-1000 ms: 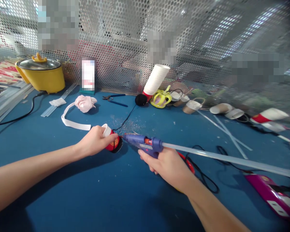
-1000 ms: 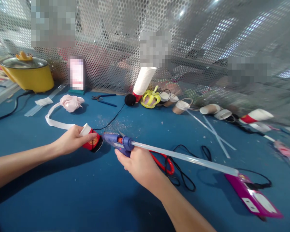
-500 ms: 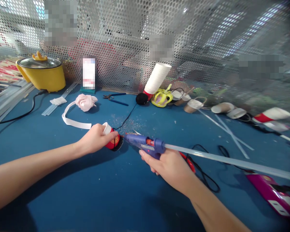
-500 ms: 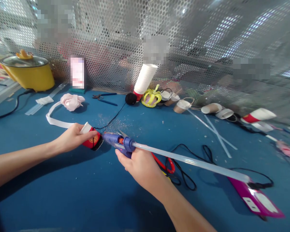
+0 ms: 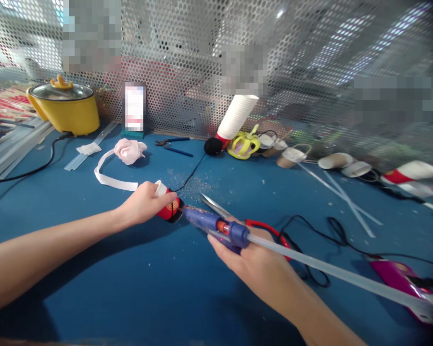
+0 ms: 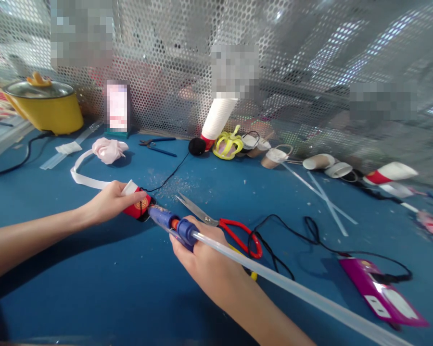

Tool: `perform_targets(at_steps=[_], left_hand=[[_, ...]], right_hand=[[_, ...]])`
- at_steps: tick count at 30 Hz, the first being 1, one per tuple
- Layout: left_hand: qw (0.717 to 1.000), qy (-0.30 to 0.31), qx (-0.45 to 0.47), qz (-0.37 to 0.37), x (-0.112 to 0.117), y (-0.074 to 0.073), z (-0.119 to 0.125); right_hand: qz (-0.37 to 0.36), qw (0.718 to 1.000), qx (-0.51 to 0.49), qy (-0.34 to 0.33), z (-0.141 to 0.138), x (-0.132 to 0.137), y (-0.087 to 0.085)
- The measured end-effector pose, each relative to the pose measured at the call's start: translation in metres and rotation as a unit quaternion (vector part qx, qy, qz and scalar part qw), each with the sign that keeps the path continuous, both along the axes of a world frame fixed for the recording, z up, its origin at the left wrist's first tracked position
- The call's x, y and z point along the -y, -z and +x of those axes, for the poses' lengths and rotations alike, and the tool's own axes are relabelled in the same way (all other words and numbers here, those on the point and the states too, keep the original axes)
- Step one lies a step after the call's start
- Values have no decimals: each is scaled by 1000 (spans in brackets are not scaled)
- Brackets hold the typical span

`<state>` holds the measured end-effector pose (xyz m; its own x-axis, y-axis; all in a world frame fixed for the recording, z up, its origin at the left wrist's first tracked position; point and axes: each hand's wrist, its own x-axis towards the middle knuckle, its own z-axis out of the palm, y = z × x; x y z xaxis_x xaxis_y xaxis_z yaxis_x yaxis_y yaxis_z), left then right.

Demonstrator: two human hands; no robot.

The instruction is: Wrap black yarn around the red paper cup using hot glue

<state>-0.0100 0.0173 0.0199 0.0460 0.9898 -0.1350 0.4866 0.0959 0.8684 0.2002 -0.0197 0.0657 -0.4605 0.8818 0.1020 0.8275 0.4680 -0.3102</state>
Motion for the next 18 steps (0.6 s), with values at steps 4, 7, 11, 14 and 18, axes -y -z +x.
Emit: perform_targets(at_steps=[4, 7, 11, 14, 18], left_hand=[[1000, -6, 11, 2, -1, 0, 0], [1000, -11, 13, 4, -2, 0, 1], [1000, -10, 16, 10, -2, 0, 0], [1000, -8, 10, 1, -1, 0, 0], [1000, -5, 7, -5, 0, 1, 1]], right_hand=[[-21, 999, -30, 3, -1, 3, 1], [-34, 998, -49, -5, -1, 3, 5], [-32, 998, -53, -14, -2, 3, 4], [-22, 999, -28, -13, -1, 2, 2], [6, 1000, 1, -27, 8, -4, 10]])
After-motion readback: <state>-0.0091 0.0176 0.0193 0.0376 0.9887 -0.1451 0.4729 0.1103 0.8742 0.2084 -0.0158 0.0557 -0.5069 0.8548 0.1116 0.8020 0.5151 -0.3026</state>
